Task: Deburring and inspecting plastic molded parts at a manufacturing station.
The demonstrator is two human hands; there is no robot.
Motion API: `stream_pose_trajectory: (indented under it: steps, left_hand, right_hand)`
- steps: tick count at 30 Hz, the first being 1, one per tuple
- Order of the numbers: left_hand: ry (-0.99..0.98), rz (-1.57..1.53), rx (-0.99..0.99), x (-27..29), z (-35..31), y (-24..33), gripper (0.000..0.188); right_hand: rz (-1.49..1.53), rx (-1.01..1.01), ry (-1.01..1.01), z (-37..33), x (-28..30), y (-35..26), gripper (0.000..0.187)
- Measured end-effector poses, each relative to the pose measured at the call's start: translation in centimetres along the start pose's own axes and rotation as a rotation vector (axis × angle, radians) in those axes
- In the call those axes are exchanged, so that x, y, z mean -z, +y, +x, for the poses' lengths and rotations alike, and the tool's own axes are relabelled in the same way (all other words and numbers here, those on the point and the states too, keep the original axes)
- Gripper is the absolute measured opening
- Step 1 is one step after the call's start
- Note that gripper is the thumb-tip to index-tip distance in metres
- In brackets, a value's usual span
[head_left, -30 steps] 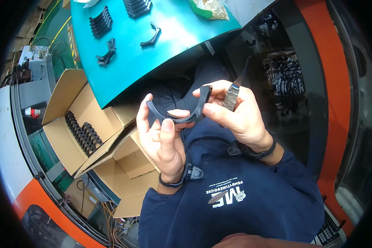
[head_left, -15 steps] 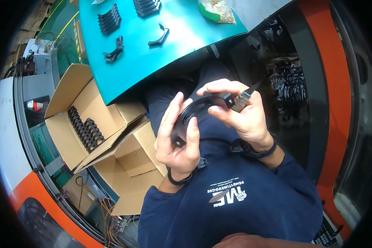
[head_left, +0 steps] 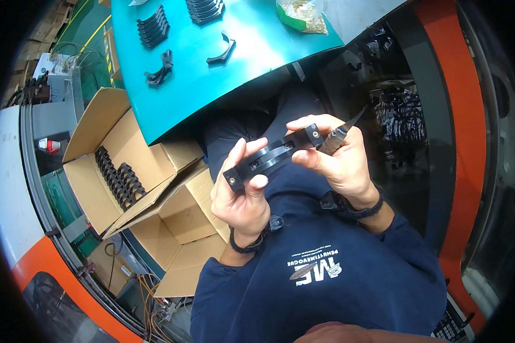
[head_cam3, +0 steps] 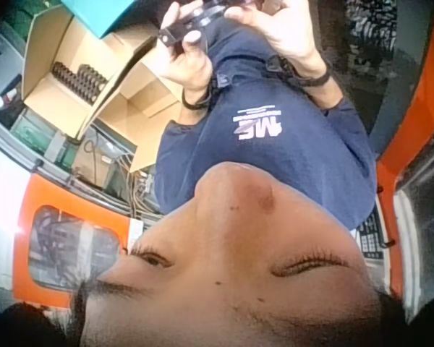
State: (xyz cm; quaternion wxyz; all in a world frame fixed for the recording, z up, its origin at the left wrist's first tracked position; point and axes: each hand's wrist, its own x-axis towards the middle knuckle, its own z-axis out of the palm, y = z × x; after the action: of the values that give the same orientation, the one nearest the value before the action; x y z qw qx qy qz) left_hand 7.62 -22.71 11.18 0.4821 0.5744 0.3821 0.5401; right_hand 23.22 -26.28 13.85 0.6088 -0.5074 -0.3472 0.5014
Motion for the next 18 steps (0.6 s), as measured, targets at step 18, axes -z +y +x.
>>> stream_pose_trajectory:
  steps: [18]
  left_hand:
    - [-0.132,0.279,-0.428,-0.3,0.7,0.6,0.052]
  right_hand:
    - [0.091,-0.101,0.036,0.3,-0.1,-0.9,0.023]
